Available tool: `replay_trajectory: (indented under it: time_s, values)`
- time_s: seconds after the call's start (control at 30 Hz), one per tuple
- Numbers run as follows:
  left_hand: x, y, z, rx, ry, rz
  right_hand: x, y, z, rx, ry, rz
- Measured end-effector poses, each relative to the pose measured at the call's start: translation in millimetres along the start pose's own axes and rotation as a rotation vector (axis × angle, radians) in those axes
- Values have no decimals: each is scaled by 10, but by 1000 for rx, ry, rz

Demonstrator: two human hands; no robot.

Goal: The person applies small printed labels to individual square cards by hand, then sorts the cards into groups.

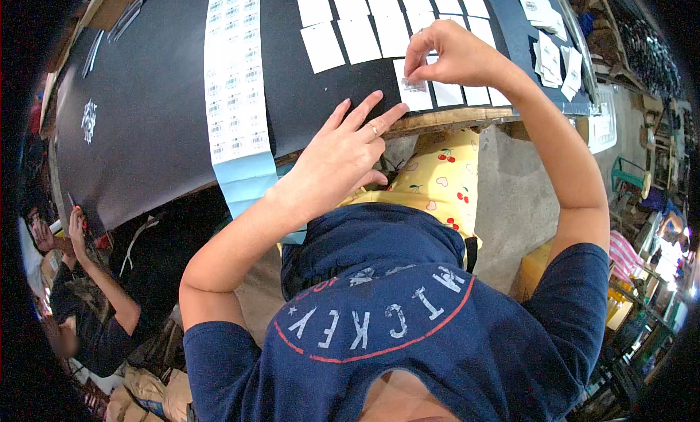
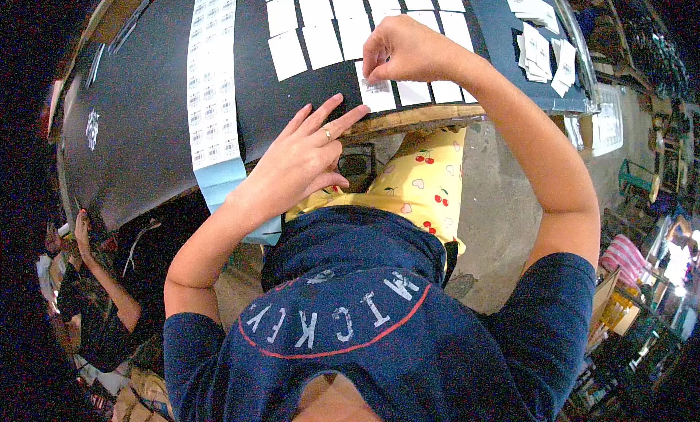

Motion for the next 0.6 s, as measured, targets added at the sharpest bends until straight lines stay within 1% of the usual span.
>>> replay_trajectory:
  time_s: [0.07,0.3,0.37,0.5,0.57,0.6]
  values:
    - [0,-3,0,-10,0,-1,-37,5,16,16,47,2]
    - [7,-5,-11,23,-2,12,0,-18,46,42,18,-22]
    - [14,2,-24,7,0,4,-7,-20,53,79,48,0]
    - [13,-1,-35,20,-3,6,-33,-36,96,139,23,56]
    - [13,-6,-35,10,-12,-2,-73,-15,135,210,120,162]
    - [6,0,-36,4,-6,12,-80,-35,127,189,155,216]
Point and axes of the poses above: each hand's wrist, its own z-axis away from the middle knuckle, its own y-axis out of the back of the hand, x = y × z, the point moved 7 cm from there along -z, towards the middle knuckle, and after that the axes turned 11 degrees about -z, right-handed, at the moved point
